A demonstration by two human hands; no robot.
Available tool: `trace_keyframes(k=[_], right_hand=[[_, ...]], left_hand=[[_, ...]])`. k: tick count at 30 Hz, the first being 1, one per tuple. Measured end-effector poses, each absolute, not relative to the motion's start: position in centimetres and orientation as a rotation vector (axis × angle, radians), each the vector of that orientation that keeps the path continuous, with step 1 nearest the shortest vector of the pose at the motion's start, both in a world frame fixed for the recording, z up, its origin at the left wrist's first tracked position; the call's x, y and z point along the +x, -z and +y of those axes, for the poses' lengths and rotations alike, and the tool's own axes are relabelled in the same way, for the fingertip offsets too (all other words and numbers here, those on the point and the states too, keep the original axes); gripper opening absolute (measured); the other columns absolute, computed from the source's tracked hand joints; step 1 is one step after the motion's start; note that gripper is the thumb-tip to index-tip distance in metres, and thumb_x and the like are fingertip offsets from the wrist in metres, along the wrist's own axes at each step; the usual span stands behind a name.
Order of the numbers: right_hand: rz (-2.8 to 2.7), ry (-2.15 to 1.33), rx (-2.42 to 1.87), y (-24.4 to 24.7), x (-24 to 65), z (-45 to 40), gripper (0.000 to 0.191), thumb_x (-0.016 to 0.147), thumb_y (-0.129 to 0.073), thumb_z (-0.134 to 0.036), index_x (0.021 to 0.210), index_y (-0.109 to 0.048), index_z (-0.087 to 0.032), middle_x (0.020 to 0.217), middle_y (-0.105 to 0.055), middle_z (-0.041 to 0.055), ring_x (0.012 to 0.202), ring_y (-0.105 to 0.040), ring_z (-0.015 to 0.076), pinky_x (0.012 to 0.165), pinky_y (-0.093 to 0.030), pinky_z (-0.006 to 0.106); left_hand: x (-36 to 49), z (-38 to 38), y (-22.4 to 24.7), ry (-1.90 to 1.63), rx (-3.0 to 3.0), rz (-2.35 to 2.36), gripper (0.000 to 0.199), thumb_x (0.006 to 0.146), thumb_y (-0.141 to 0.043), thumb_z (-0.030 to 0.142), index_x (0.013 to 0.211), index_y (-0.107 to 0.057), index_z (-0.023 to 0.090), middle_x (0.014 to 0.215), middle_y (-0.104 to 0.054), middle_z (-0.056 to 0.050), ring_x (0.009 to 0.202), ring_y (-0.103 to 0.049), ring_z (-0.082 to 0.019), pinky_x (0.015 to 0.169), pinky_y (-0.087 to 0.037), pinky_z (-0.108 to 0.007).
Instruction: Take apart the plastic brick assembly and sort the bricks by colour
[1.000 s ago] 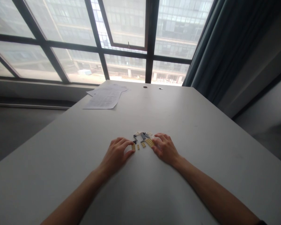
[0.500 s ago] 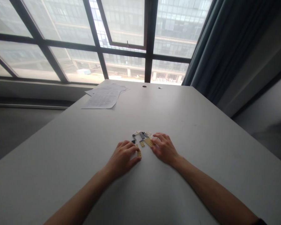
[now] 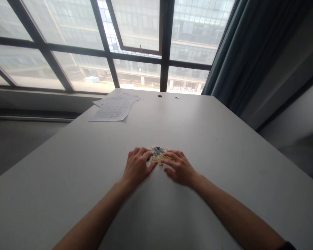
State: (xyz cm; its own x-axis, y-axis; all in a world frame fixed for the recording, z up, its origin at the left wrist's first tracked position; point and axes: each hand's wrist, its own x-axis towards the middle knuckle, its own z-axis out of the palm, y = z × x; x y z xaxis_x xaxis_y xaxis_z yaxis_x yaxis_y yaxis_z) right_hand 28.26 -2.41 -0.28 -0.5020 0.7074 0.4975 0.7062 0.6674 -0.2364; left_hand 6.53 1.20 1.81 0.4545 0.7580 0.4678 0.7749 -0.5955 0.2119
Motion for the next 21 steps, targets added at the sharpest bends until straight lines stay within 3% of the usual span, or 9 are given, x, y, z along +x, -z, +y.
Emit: trace_keyframes(k=[12, 17, 21], right_hand=[[-2.207, -0.011, -1.275, 0.1, 27.9, -2.5, 0.027, 0.084, -0.059, -0.027, 0.111, -0.064, -0.023, 0.124, -0.058, 0.0085, 0.121, -0.044, 0.026, 0.104, -0.032, 0.044], [-2.094, -0.08, -1.39, 0.2, 29.2, -1.9, 0.038, 0.08, -0.062, -0.024, 0.117, -0.06, -0.02, 0.124, -0.057, 0.0103, 0.121, -0.044, 0.0255, 0.104, -0.032, 0.043], [-2.19, -0.178, -1.443, -0.1, 30.4, -0.8, 0.052, 0.074, -0.067, -0.028, 0.124, -0.055, -0.021, 0.133, -0.05, 0.011, 0.128, -0.036, 0.0277, 0.106, -0.028, 0.047]], left_hand=[[7.5, 1.6, -1.1, 0.773, -2.657, -1.442, 0.017, 0.081, -0.06, 0.033, 0.092, -0.069, 0.024, 0.101, -0.065, -0.006, 0.099, -0.053, -0.026, 0.09, -0.037, -0.043], [6.5, 1.6, -1.0, 0.83, -2.622, -1.449, 0.025, 0.084, -0.056, 0.033, 0.103, -0.069, 0.023, 0.108, -0.065, -0.007, 0.104, -0.053, -0.026, 0.092, -0.037, -0.045], [6.1, 1.6, -0.9, 0.904, -2.598, -1.411, 0.022, 0.083, -0.057, 0.03, 0.099, -0.069, 0.022, 0.105, -0.065, -0.008, 0.103, -0.053, -0.027, 0.093, -0.038, -0.046]])
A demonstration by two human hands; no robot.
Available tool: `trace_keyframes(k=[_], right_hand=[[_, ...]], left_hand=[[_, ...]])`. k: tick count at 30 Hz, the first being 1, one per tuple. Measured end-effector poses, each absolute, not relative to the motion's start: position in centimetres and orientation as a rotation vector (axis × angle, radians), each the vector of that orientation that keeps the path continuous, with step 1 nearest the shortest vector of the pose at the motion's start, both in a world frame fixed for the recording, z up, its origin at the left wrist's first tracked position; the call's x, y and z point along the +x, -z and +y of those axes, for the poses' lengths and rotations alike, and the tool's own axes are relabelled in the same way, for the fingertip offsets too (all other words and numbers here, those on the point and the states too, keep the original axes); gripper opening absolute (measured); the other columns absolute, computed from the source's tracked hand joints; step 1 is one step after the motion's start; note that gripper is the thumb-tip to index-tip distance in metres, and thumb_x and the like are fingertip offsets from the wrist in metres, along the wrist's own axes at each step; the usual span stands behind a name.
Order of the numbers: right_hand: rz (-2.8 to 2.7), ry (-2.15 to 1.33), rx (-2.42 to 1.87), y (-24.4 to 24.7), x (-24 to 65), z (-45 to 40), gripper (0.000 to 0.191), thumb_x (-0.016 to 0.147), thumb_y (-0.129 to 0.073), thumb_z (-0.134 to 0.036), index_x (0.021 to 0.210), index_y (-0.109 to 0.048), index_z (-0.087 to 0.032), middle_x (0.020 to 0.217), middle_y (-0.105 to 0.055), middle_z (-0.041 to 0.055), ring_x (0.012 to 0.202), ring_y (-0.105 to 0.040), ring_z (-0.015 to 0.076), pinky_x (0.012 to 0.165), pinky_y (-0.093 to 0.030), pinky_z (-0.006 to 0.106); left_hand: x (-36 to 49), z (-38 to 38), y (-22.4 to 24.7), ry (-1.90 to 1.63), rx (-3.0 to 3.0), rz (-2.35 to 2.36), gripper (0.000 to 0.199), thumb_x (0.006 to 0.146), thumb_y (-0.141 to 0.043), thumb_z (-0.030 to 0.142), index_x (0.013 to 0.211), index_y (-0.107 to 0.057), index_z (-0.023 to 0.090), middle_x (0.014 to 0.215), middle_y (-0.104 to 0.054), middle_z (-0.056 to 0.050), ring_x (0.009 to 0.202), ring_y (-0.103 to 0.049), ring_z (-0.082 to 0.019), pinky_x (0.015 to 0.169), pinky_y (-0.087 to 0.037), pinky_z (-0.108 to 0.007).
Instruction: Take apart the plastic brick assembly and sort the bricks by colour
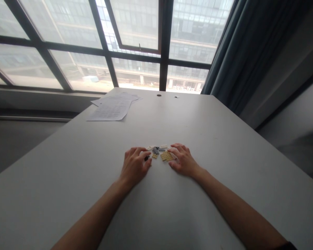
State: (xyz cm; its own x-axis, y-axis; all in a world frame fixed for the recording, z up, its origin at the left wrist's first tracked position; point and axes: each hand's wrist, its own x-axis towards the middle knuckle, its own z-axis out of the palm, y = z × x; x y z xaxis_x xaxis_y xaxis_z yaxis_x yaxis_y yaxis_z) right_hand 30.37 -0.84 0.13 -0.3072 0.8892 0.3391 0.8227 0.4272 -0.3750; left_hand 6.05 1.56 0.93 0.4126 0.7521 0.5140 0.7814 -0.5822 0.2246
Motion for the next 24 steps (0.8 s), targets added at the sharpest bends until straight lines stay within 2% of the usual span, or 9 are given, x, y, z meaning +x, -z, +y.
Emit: trace_keyframes(k=[2, 5, 12, 19, 24], right_hand=[[-2.266, -0.237, -1.469, -0.3, 30.6, -0.1, 0.058, 0.073, -0.068, -0.031, 0.129, -0.052, -0.023, 0.139, -0.046, 0.0112, 0.132, -0.032, 0.0293, 0.107, -0.026, 0.049], [-2.364, -0.31, -1.488, -0.6, 30.5, 0.9, 0.057, 0.075, -0.067, -0.036, 0.129, -0.052, -0.025, 0.142, -0.042, 0.0115, 0.135, -0.028, 0.0315, 0.106, -0.025, 0.053], [-2.381, -0.352, -1.487, -1.0, 30.7, 2.1, 0.052, 0.074, -0.071, -0.043, 0.12, -0.058, -0.025, 0.14, -0.044, 0.0118, 0.135, -0.03, 0.0323, 0.106, -0.025, 0.055], [-2.392, -0.428, -1.479, -0.8, 30.7, 3.2, 0.054, 0.07, -0.074, -0.045, 0.12, -0.059, -0.028, 0.14, -0.045, 0.0102, 0.135, -0.03, 0.0339, 0.105, -0.024, 0.057], [-2.346, -0.357, -1.426, -0.9, 30.6, 2.9, 0.045, 0.07, -0.076, -0.041, 0.111, -0.063, -0.026, 0.136, -0.049, 0.0108, 0.133, -0.034, 0.0314, 0.104, -0.029, 0.055]], left_hand=[[5.9, 1.6, -0.9, 0.937, -2.596, -1.388, 0.02, 0.083, -0.057, 0.028, 0.097, -0.069, 0.022, 0.104, -0.066, -0.008, 0.102, -0.054, -0.027, 0.092, -0.038, -0.046], [5.8, 1.5, -0.9, 0.983, -2.588, -1.362, 0.018, 0.083, -0.058, 0.028, 0.096, -0.069, 0.022, 0.104, -0.066, -0.007, 0.101, -0.054, -0.027, 0.093, -0.038, -0.047], [5.7, 1.5, -0.7, 0.985, -2.577, -1.346, 0.016, 0.084, -0.057, 0.027, 0.094, -0.068, 0.022, 0.104, -0.066, -0.007, 0.102, -0.054, -0.026, 0.092, -0.038, -0.045], [5.6, 1.5, -0.6, 0.984, -2.587, -1.319, 0.016, 0.085, -0.056, 0.026, 0.094, -0.068, 0.021, 0.105, -0.066, -0.007, 0.102, -0.054, -0.025, 0.093, -0.037, -0.044], [5.6, 1.5, -0.9, 1.036, -2.582, -1.28, 0.016, 0.086, -0.056, 0.026, 0.094, -0.068, 0.021, 0.102, -0.066, -0.008, 0.1, -0.054, -0.025, 0.091, -0.039, -0.044]])
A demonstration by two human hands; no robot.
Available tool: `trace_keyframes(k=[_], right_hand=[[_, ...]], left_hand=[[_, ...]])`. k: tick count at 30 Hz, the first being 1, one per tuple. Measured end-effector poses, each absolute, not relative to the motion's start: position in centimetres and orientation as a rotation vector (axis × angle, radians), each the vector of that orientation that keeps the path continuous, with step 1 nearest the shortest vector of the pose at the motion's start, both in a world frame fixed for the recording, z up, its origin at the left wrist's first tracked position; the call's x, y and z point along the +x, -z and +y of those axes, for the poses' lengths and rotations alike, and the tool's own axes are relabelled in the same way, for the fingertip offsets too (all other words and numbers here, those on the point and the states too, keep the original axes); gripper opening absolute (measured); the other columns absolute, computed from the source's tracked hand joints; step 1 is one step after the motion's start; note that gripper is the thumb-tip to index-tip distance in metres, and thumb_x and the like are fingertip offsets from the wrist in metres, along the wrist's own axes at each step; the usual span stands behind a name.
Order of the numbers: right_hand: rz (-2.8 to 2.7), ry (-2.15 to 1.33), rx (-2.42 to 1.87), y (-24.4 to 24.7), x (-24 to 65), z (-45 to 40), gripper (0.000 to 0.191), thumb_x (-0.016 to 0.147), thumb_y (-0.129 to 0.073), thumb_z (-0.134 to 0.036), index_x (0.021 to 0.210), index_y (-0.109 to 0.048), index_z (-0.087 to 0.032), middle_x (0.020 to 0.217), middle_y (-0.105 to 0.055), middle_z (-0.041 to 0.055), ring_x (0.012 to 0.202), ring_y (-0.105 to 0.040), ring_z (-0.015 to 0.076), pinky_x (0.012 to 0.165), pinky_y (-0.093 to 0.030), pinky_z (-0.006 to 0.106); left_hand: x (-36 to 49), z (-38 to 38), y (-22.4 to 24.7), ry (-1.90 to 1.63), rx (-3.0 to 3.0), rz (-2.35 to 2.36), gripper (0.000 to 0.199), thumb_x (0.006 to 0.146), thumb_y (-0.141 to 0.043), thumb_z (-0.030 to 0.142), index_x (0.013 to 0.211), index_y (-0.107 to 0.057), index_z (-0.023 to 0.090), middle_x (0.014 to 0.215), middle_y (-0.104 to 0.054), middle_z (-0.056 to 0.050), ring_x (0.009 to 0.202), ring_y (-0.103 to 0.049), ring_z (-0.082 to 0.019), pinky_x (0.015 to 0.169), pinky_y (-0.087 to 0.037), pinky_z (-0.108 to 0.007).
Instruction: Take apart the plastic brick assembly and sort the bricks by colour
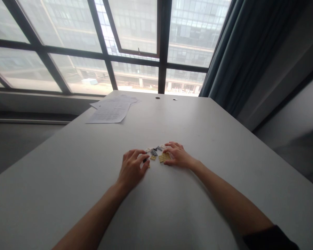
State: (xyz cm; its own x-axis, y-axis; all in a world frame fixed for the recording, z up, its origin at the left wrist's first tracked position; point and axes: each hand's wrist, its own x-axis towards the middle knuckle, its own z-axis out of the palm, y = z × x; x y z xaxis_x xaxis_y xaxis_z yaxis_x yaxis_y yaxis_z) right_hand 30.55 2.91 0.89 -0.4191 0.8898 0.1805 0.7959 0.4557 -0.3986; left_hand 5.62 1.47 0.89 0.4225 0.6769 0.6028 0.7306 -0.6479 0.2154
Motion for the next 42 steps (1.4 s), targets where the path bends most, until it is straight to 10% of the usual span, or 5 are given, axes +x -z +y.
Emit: trace_keyframes(k=[6, 13, 25, 33, 42], right_hand=[[-2.068, -0.272, -1.216, -2.3, 29.2, -0.8, 0.044, 0.068, -0.078, -0.032, 0.108, -0.061, -0.023, 0.123, -0.058, 0.011, 0.122, -0.047, 0.0258, 0.103, -0.036, 0.047], [-1.674, -1.025, -1.043, -1.5, 25.9, -3.9, 0.046, 0.07, -0.07, -0.018, 0.114, -0.057, -0.022, 0.077, -0.066, -0.0007, 0.068, -0.064, 0.0141, 0.069, -0.053, 0.03], [-1.558, -1.03, -1.052, -1.3, 24.6, -5.1, 0.055, 0.068, -0.065, -0.011, 0.12, -0.052, -0.024, 0.07, -0.06, -0.0045, 0.064, -0.06, 0.0117, 0.064, -0.05, 0.026], [-1.175, -1.625, -0.779, -2.2, 24.7, -5.0, 0.048, 0.069, -0.075, -0.027, 0.113, -0.06, -0.02, 0.081, -0.069, 0.0025, 0.086, -0.067, 0.0203, 0.073, -0.052, 0.034], [-1.091, -1.455, -0.854, -2.2, 23.5, -5.5, 0.039, 0.059, -0.08, -0.018, 0.095, -0.065, -0.021, 0.063, -0.061, -0.0053, 0.058, -0.057, 0.0102, 0.057, -0.047, 0.023]], left_hand=[[5.9, -0.4, -1.9, 1.084, -2.669, -1.138, 0.038, 0.082, -0.062, 0.032, 0.118, -0.058, 0.022, 0.112, -0.063, -0.009, 0.106, -0.053, -0.025, 0.093, -0.04, -0.042], [6.5, -2.9, -2.1, 1.074, -2.78, -1.0, 0.047, 0.085, -0.061, 0.028, 0.129, -0.047, 0.021, 0.11, -0.064, -0.008, 0.102, -0.055, -0.024, 0.091, -0.04, -0.038], [6.7, -3.7, -2.4, 1.123, -2.698, -1.112, 0.034, 0.085, -0.06, 0.029, 0.117, -0.054, 0.02, 0.104, -0.065, -0.009, 0.099, -0.056, -0.024, 0.089, -0.042, -0.04], [6.9, -3.7, -2.5, 1.502, -2.8, -1.076, 0.037, 0.078, -0.07, 0.027, 0.111, -0.054, 0.024, 0.111, -0.058, -0.008, 0.107, -0.054, -0.024, 0.089, -0.049, -0.038], [6.6, -3.7, -1.9, 1.503, -2.85, -1.091, 0.038, 0.079, -0.066, 0.022, 0.114, -0.05, 0.024, 0.116, -0.055, -0.009, 0.11, -0.053, -0.023, 0.092, -0.048, -0.039]])
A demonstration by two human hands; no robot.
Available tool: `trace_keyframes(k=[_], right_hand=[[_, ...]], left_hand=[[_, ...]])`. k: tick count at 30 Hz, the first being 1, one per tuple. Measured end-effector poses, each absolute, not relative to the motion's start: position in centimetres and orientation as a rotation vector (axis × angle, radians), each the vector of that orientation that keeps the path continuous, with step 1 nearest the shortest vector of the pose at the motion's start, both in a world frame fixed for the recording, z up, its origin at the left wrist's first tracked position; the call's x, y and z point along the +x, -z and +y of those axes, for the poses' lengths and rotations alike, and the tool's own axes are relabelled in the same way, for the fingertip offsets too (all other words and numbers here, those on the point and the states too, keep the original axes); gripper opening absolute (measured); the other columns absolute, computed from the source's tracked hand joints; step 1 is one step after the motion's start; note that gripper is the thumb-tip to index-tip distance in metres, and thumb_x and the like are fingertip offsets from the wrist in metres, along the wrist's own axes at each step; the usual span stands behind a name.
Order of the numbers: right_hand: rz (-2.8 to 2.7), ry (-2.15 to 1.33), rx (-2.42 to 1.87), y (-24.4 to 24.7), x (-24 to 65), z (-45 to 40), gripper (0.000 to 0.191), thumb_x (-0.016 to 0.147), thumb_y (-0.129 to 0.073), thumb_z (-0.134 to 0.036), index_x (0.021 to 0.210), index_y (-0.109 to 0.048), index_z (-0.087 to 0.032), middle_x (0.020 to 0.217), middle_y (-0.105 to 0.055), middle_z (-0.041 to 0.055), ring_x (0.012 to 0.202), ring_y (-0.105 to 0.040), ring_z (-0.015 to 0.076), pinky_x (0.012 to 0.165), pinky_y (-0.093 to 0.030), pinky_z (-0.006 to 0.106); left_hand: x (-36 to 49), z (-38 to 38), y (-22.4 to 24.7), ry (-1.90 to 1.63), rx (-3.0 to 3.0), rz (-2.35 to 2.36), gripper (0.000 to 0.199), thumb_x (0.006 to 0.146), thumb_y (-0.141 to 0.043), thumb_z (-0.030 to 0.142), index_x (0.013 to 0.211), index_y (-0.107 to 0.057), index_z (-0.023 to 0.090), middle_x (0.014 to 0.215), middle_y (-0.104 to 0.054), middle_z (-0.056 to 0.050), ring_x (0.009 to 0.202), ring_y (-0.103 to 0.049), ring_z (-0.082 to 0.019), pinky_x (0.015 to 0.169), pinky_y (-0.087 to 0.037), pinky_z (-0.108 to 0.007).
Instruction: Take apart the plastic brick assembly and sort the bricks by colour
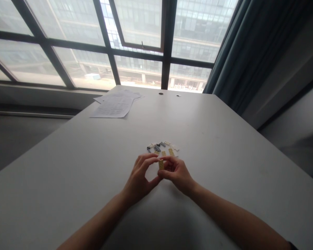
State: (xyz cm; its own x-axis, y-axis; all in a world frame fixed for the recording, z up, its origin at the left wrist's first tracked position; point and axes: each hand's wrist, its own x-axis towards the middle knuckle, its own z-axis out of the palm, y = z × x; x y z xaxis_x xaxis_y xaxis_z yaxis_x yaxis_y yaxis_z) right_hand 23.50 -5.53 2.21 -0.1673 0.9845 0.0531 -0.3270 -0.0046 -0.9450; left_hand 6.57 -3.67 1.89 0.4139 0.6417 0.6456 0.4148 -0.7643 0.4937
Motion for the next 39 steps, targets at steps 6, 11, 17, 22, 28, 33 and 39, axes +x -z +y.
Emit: trace_keyframes(k=[6, 11, 17, 22, 28, 33, 39], right_hand=[[-1.006, -1.211, -0.962, -2.6, 24.0, -5.5, 0.021, 0.069, -0.072, -0.026, 0.088, -0.066, -0.019, 0.071, -0.065, -0.0015, 0.062, -0.059, 0.0113, 0.062, -0.05, 0.025], [-1.148, -1.249, -0.976, -2.3, 23.9, -5.8, 0.016, 0.072, -0.071, -0.026, 0.086, -0.072, -0.018, 0.08, -0.071, 0.0026, 0.074, -0.064, 0.016, 0.072, -0.052, 0.029], [-1.283, -1.222, -1.039, -2.0, 23.6, -6.1, 0.017, 0.075, -0.068, -0.03, 0.088, -0.072, -0.018, 0.083, -0.072, 0.0037, 0.076, -0.065, 0.0179, 0.073, -0.052, 0.031], [-1.379, -0.905, -1.276, -1.9, 24.7, -5.3, 0.017, 0.078, -0.064, -0.029, 0.089, -0.071, -0.018, 0.086, -0.072, 0.0052, 0.075, -0.063, 0.0174, 0.072, -0.051, 0.031], [-1.427, -0.691, -1.339, -1.9, 27.1, -3.4, 0.017, 0.08, -0.061, -0.029, 0.09, -0.07, -0.018, 0.09, -0.071, 0.0052, 0.078, -0.063, 0.0174, 0.072, -0.051, 0.03], [-1.71, -0.448, -1.492, -1.7, 30.2, -1.7, 0.025, 0.075, -0.066, -0.027, 0.1, -0.069, -0.02, 0.106, -0.065, 0.0071, 0.1, -0.058, 0.0217, 0.088, -0.047, 0.037], [-2.118, -0.375, -1.632, -1.3, 30.8, -0.2, 0.056, 0.071, -0.071, -0.03, 0.124, -0.058, -0.024, 0.135, -0.048, 0.0094, 0.127, -0.038, 0.0278, 0.105, -0.032, 0.046]], left_hand=[[6.4, -3.4, -2.1, -1.274, 2.455, 0.987, 0.041, 0.077, -0.067, 0.024, 0.113, -0.049, 0.023, 0.116, -0.056, -0.01, 0.109, -0.053, -0.025, 0.092, -0.047, -0.041], [6.7, -3.6, -2.1, -1.273, 2.511, 1.008, 0.039, 0.078, -0.066, 0.021, 0.113, -0.048, 0.022, 0.116, -0.055, -0.01, 0.112, -0.051, -0.025, 0.095, -0.045, -0.042], [5.6, -3.8, -2.7, -1.149, 2.608, 1.011, 0.038, 0.078, -0.064, 0.022, 0.113, -0.049, 0.021, 0.118, -0.056, -0.01, 0.117, -0.047, -0.026, 0.098, -0.041, -0.042], [2.4, -3.0, -2.0, -0.71, 2.668, 1.127, 0.04, 0.072, -0.07, 0.034, 0.108, -0.055, 0.023, 0.124, -0.055, -0.008, 0.123, -0.043, -0.03, 0.1, -0.036, -0.047], [1.1, -2.4, -0.8, -0.494, 2.604, 1.174, 0.041, 0.071, -0.07, 0.042, 0.108, -0.062, 0.028, 0.128, -0.056, -0.006, 0.126, -0.04, -0.032, 0.102, -0.034, -0.05], [1.2, -2.3, -0.3, -0.498, 2.602, 1.169, 0.044, 0.071, -0.07, 0.044, 0.112, -0.062, 0.029, 0.13, -0.055, -0.006, 0.128, -0.038, -0.032, 0.104, -0.032, -0.051], [1.1, -2.3, -0.2, -0.523, 2.616, 1.15, 0.044, 0.072, -0.068, 0.046, 0.112, -0.062, 0.029, 0.129, -0.056, -0.006, 0.127, -0.039, -0.032, 0.106, -0.032, -0.051]])
